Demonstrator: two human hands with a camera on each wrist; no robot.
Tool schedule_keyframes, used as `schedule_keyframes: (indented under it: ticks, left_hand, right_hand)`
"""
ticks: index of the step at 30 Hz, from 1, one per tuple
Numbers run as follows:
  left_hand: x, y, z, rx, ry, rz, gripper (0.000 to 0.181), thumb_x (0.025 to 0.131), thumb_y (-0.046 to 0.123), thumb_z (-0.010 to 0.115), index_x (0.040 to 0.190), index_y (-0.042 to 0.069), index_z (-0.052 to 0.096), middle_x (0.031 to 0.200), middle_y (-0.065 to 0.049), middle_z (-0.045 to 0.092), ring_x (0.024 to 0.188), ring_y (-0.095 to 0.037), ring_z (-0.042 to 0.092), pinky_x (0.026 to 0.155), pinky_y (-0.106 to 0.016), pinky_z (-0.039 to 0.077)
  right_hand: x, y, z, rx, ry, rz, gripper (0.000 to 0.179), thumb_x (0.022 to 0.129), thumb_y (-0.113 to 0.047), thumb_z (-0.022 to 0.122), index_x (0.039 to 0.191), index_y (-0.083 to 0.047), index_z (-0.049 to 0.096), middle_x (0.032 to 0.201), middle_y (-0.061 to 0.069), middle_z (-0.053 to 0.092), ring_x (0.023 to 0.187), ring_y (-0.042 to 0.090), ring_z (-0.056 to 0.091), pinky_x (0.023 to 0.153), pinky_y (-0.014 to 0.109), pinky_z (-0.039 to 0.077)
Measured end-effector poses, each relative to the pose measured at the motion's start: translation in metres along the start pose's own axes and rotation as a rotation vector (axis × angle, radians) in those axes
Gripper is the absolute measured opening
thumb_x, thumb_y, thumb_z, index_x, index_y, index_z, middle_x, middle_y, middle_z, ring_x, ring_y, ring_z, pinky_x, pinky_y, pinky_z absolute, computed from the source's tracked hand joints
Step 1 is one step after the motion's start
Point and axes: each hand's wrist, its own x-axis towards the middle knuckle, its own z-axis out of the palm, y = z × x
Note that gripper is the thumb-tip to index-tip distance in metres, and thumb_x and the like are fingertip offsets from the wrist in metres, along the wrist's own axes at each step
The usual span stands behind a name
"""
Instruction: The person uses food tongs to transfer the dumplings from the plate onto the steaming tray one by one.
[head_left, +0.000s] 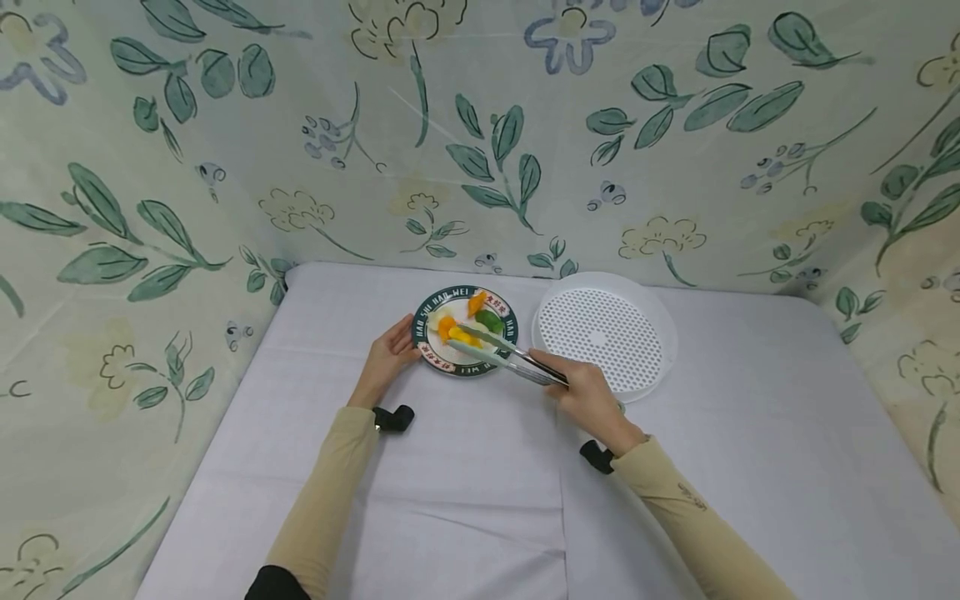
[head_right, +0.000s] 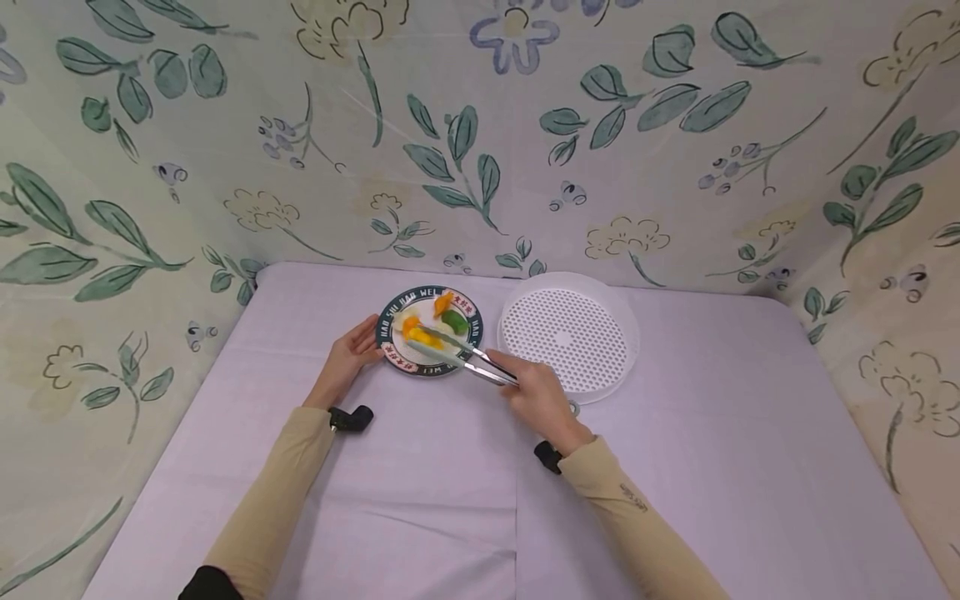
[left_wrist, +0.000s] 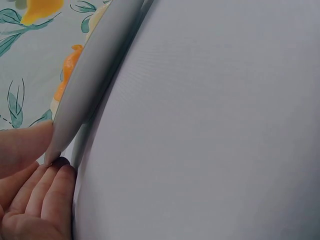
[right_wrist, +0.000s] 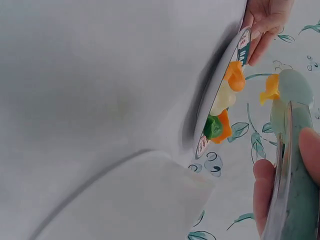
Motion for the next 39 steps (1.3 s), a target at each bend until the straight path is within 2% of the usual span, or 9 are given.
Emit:
schedule_keyframes:
  ticks: [8, 15, 24, 28, 30, 35, 37, 39]
  left_hand:
    - [0.001, 0.0, 0.0, 0.03, 0.007, -0.019, 0.07, 0.087, -0.014, 0.057, 0.149, 0.005, 0.029, 0.153, -0.011, 0.031, 0.136, -0.02, 0.035, 0.107, -0.023, 0.037]
    - [0.0, -0.001, 0.002, 0.027, 0.022, -0.051, 0.07, 0.087, -0.012, 0.058, 0.149, 0.007, 0.031, 0.153, -0.007, 0.031, 0.135, -0.018, 0.036, 0.105, -0.02, 0.038]
    - [-0.001, 0.002, 0.001, 0.042, 0.007, -0.03, 0.07, 0.088, -0.013, 0.057, 0.15, 0.006, 0.03, 0.153, -0.009, 0.03, 0.136, -0.019, 0.035, 0.106, -0.022, 0.037]
    - [-0.001, 0.003, 0.0, 0.039, 0.003, -0.028, 0.07, 0.088, -0.013, 0.057, 0.15, 0.006, 0.03, 0.153, -0.009, 0.03, 0.136, -0.019, 0.035, 0.107, -0.023, 0.036]
    - [-0.004, 0.01, 0.001, 0.024, -0.002, -0.045, 0.07, 0.088, -0.014, 0.057, 0.15, 0.005, 0.029, 0.153, -0.01, 0.029, 0.136, -0.02, 0.034, 0.108, -0.024, 0.035]
    - [-0.003, 0.009, 0.002, 0.01, 0.008, -0.059, 0.071, 0.088, -0.016, 0.056, 0.15, 0.005, 0.029, 0.153, -0.011, 0.03, 0.136, -0.02, 0.035, 0.107, -0.024, 0.037]
    - [0.001, 0.002, 0.001, 0.02, 0.017, -0.053, 0.071, 0.088, -0.015, 0.057, 0.15, 0.007, 0.03, 0.153, -0.01, 0.031, 0.135, -0.019, 0.036, 0.105, -0.022, 0.039]
    - [0.001, 0.002, 0.001, 0.023, 0.018, -0.055, 0.071, 0.088, -0.014, 0.057, 0.15, 0.007, 0.03, 0.153, -0.009, 0.031, 0.136, -0.018, 0.036, 0.105, -0.022, 0.038]
  right_hand:
    - [-0.003, 0.01, -0.022, -0.031, 0.054, 0.006, 0.057, 0.07, 0.017, 0.073, 0.124, 0.003, 0.061, 0.121, 0.019, 0.062, 0.109, 0.034, 0.06, 0.087, 0.046, 0.055]
    - [-0.01, 0.022, -0.042, -0.045, 0.094, 0.063, 0.057, 0.07, 0.018, 0.072, 0.124, 0.004, 0.061, 0.118, 0.023, 0.062, 0.106, 0.037, 0.061, 0.082, 0.051, 0.056]
    - [-0.015, 0.047, -0.064, -0.088, 0.153, 0.104, 0.055, 0.071, 0.019, 0.071, 0.123, 0.006, 0.061, 0.114, 0.029, 0.062, 0.102, 0.044, 0.06, 0.083, 0.056, 0.053]
    - [-0.016, 0.057, -0.07, -0.097, 0.159, 0.131, 0.054, 0.072, 0.018, 0.071, 0.123, 0.007, 0.06, 0.115, 0.028, 0.062, 0.103, 0.045, 0.06, 0.085, 0.056, 0.052]
    - [-0.017, 0.061, -0.072, -0.104, 0.167, 0.137, 0.054, 0.071, 0.018, 0.071, 0.123, 0.007, 0.061, 0.115, 0.028, 0.062, 0.103, 0.045, 0.06, 0.086, 0.057, 0.052]
    - [-0.02, 0.069, -0.075, -0.112, 0.176, 0.152, 0.055, 0.071, 0.019, 0.071, 0.123, 0.008, 0.06, 0.114, 0.031, 0.06, 0.103, 0.047, 0.059, 0.086, 0.057, 0.051]
    - [-0.021, 0.072, -0.077, -0.116, 0.176, 0.161, 0.055, 0.071, 0.019, 0.071, 0.123, 0.009, 0.059, 0.115, 0.032, 0.06, 0.103, 0.048, 0.058, 0.085, 0.058, 0.051]
    - [-0.021, 0.075, -0.078, -0.128, 0.178, 0.166, 0.054, 0.071, 0.019, 0.07, 0.123, 0.009, 0.059, 0.115, 0.033, 0.059, 0.102, 0.048, 0.059, 0.084, 0.057, 0.052]
